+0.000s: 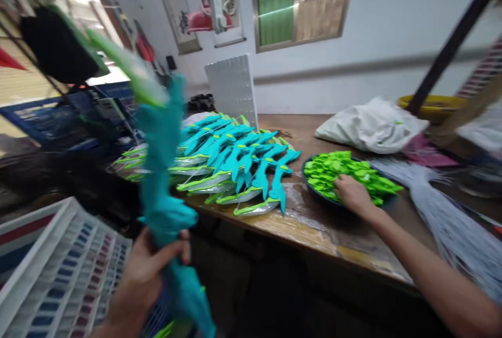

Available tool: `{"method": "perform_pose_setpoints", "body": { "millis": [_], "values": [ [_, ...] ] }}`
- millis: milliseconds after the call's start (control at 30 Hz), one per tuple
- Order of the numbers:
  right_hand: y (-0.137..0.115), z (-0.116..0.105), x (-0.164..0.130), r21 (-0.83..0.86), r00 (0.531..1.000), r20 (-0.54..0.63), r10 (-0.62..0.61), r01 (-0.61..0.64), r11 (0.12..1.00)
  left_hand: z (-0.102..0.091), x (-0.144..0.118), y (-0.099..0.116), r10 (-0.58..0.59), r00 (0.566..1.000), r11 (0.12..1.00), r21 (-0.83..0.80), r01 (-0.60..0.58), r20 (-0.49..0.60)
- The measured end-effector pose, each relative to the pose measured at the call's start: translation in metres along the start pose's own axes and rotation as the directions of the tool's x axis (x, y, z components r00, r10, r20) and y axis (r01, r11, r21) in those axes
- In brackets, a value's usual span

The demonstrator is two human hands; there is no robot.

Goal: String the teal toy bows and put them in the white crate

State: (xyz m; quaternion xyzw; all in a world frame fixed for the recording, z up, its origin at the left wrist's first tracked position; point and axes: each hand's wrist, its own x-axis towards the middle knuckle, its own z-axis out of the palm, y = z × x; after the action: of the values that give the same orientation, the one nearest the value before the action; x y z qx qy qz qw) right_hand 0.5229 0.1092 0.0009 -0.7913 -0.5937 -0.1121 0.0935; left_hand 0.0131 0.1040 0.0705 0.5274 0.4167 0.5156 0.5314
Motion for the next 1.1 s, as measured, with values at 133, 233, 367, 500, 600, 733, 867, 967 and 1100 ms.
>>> {"method": "perform_pose_setpoints", "body": {
  "millis": [133, 233, 367, 500, 600, 733, 867, 967, 1100],
  "values": [
    [0.013, 0.015, 0.003, -0.004, 0.997, -0.056, -0.047, 0.046, 0.999, 0.024, -0.003, -0.033, -0.042, 0.992, 0.999, 0.024, 0.039, 0.123],
    [0.016, 0.019, 0.001, 0.008, 0.992, -0.114, -0.046, 0.047, 0.999, 0.048, -0.007, -0.050, -0.087, 0.963, 0.993, -0.055, 0.104, 0.255],
    [0.017, 0.017, -0.002, 0.094, 0.969, -0.248, -0.005, 0.029, 0.995, 0.059, -0.011, -0.054, -0.182, 0.947, 0.944, -0.221, 0.243, 0.264],
    [-0.005, 0.007, -0.015, 0.246, 0.919, -0.384, 0.092, 0.006, 0.969, 0.058, -0.012, -0.058, -0.261, 0.939, 0.935, -0.183, 0.304, 0.226],
    [-0.057, -0.010, -0.049, 0.476, 0.909, -0.387, 0.156, 0.051, 0.878, 0.058, -0.015, -0.063, -0.277, 0.945, 0.940, -0.153, 0.304, 0.176],
    [-0.160, -0.044, -0.112, 0.970, 0.993, -0.058, 0.105, 0.031, 0.240, 0.065, -0.022, -0.070, -0.265, 0.955, 0.945, -0.161, 0.285, 0.137],
    [-0.229, -0.067, -0.151, 0.994, 0.998, 0.023, 0.061, -0.016, -0.110, 0.070, -0.030, -0.076, -0.231, 0.967, 0.955, -0.169, 0.246, 0.104],
    [-0.246, -0.073, -0.160, 0.989, 0.998, 0.027, 0.065, -0.017, -0.145, 0.070, -0.035, -0.080, -0.202, 0.976, 0.968, -0.134, 0.212, 0.081],
    [-0.252, -0.072, -0.160, 0.986, 0.999, 0.023, 0.031, -0.018, -0.168, 0.068, -0.043, -0.083, -0.176, 0.979, 0.976, -0.109, 0.187, 0.102]
  ]
}}
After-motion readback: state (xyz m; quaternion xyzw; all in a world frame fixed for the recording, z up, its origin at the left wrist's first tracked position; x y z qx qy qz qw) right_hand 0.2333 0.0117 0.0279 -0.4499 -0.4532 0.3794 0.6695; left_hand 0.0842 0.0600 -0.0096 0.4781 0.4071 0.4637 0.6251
